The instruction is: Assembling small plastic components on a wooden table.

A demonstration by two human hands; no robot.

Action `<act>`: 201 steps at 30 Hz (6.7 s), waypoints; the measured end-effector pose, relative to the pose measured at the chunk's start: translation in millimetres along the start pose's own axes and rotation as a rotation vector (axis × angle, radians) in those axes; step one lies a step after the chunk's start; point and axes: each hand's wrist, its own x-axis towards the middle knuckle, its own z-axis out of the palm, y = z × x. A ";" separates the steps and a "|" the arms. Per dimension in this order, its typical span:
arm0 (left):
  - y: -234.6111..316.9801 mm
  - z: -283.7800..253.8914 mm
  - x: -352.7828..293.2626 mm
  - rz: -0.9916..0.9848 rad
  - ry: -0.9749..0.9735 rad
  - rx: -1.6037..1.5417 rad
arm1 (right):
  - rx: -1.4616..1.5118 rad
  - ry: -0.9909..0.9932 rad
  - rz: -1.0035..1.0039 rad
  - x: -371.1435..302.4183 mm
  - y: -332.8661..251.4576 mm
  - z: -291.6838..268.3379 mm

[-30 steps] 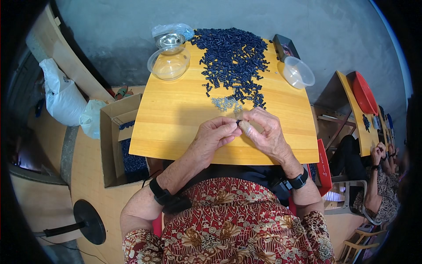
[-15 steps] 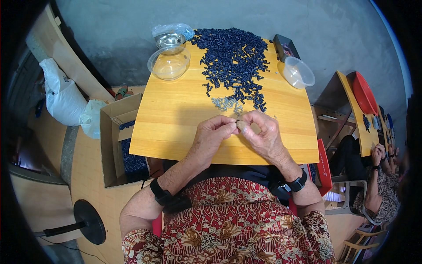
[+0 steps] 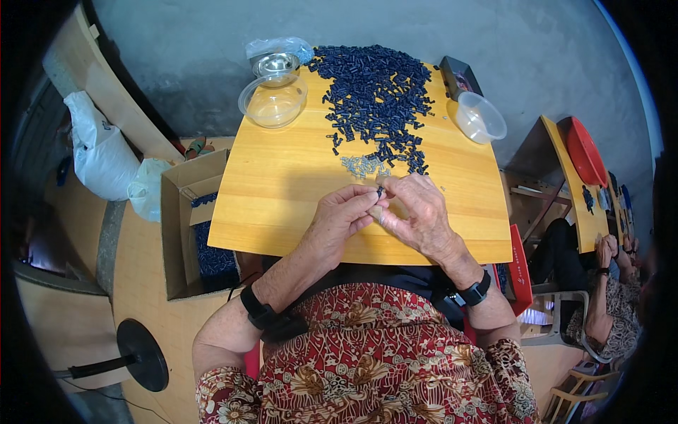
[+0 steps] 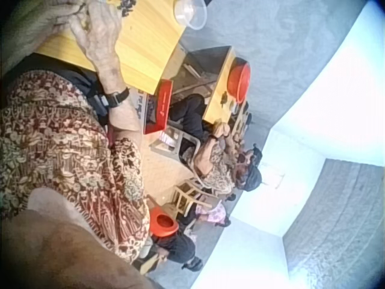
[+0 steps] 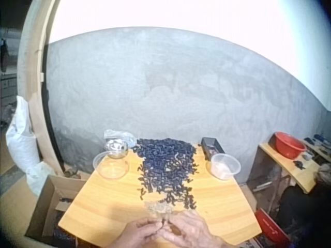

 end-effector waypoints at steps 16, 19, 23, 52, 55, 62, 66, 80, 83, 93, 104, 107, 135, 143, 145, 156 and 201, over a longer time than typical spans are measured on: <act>-2.4 -3.8 2.8 -0.001 -0.051 0.035 | -0.083 0.016 -0.079 1.9 -1.9 -2.1; -2.5 -5.7 3.4 -0.011 -0.036 0.068 | -0.092 0.007 -0.085 1.6 -0.1 -1.6; -2.1 -4.2 3.5 -0.009 -0.037 0.054 | -0.098 0.014 -0.085 3.3 -1.0 -1.9; -2.0 -6.1 4.2 -0.007 -0.087 0.213 | -0.158 0.002 -0.161 1.2 3.1 -2.4; -4.2 -6.8 3.7 0.020 -0.073 0.202 | -0.149 -0.003 -0.171 0.9 3.5 -0.4; -4.7 -5.6 4.2 0.051 -0.012 0.253 | -0.152 -0.039 -0.148 -1.3 4.7 1.1; -7.4 -10.9 6.6 0.035 -0.051 0.269 | -0.163 -0.046 -0.118 -2.4 3.7 2.8; -9.1 0.8 9.9 0.234 0.099 0.189 | -0.111 0.026 -0.177 0.0 -0.7 4.9; -12.3 10.7 11.2 0.298 0.111 0.096 | -0.072 0.027 -0.185 -1.0 -1.5 8.9; -11.7 21.7 8.6 0.401 -0.070 0.157 | 0.082 0.047 -0.194 0.1 -2.7 21.7; -11.0 12.6 15.2 0.305 -0.124 0.003 | 0.009 0.005 -0.164 -1.1 -4.0 30.4; -10.6 13.5 15.5 0.292 -0.083 -0.001 | 0.004 -0.007 -0.153 -2.5 -2.9 32.5; -8.5 12.3 19.4 0.233 -0.003 -0.107 | 0.091 0.046 -0.132 0.1 -2.3 38.6; 2.5 11.0 7.0 0.221 0.111 0.056 | -0.091 0.157 -0.124 2.6 17.8 11.2; 1.2 11.9 6.0 0.162 0.116 0.143 | -0.028 0.222 -0.080 7.2 10.5 8.6; 11.8 9.1 3.7 0.171 0.031 0.186 | -0.029 0.215 -0.153 3.6 10.5 5.6; 78.1 -51.6 -69.1 0.457 0.141 -0.312 | 0.044 0.143 -0.108 0.4 6.4 10.5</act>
